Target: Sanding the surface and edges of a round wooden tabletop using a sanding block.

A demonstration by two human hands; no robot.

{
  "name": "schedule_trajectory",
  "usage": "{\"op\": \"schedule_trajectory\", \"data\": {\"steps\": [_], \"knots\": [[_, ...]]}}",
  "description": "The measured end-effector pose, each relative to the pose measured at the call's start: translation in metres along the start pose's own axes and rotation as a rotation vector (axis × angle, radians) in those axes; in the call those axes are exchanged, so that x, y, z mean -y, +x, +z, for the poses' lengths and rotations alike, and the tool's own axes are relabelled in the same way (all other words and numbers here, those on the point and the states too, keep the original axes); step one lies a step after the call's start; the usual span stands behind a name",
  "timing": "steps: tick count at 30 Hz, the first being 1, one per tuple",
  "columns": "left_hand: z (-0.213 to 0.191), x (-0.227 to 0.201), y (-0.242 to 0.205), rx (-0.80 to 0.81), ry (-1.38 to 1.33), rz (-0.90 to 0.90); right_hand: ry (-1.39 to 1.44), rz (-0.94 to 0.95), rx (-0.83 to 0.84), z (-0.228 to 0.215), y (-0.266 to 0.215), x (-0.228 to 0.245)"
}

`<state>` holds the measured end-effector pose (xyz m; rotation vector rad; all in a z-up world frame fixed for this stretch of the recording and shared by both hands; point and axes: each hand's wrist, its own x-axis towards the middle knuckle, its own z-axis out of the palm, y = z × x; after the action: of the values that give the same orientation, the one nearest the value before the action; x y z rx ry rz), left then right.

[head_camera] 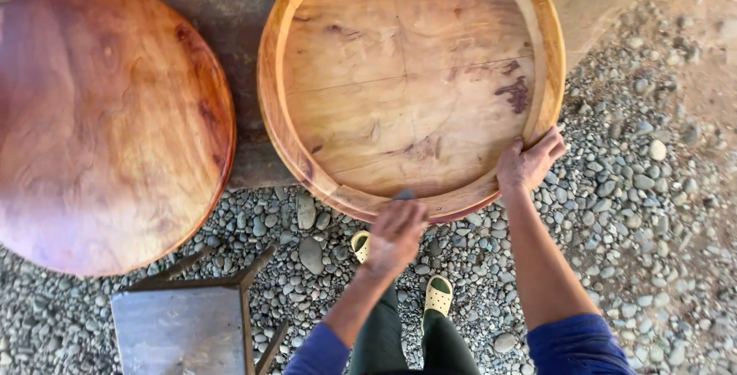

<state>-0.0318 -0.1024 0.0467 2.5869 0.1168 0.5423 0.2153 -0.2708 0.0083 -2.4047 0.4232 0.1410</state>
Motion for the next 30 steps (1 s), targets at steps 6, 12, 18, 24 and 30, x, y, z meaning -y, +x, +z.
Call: {"op": "schedule_trajectory", "data": {"steps": [6,12,18,24,30], "knots": [[-0.002,0.068,-0.016,-0.011,0.178,-0.003,-0.013,-0.064,-0.024,0.004,0.004,-0.013],[0.006,0.039,-0.005,-0.349,0.126,-0.112,-0.011,-0.186,-0.158,0.018,0.016,-0.031],[0.071,-0.022,-0.021,-0.453,-0.596,-0.143,-0.004,-0.175,-0.106,0.009,0.01,-0.013],[0.008,0.06,-0.022,-0.345,0.333,-0.169,0.012,-0.144,-0.065,0.008,0.014,-0.017],[0.057,-0.01,-0.026,-0.053,0.505,-0.251,0.018,-0.189,-0.074,0.009,0.013,-0.018]]}}
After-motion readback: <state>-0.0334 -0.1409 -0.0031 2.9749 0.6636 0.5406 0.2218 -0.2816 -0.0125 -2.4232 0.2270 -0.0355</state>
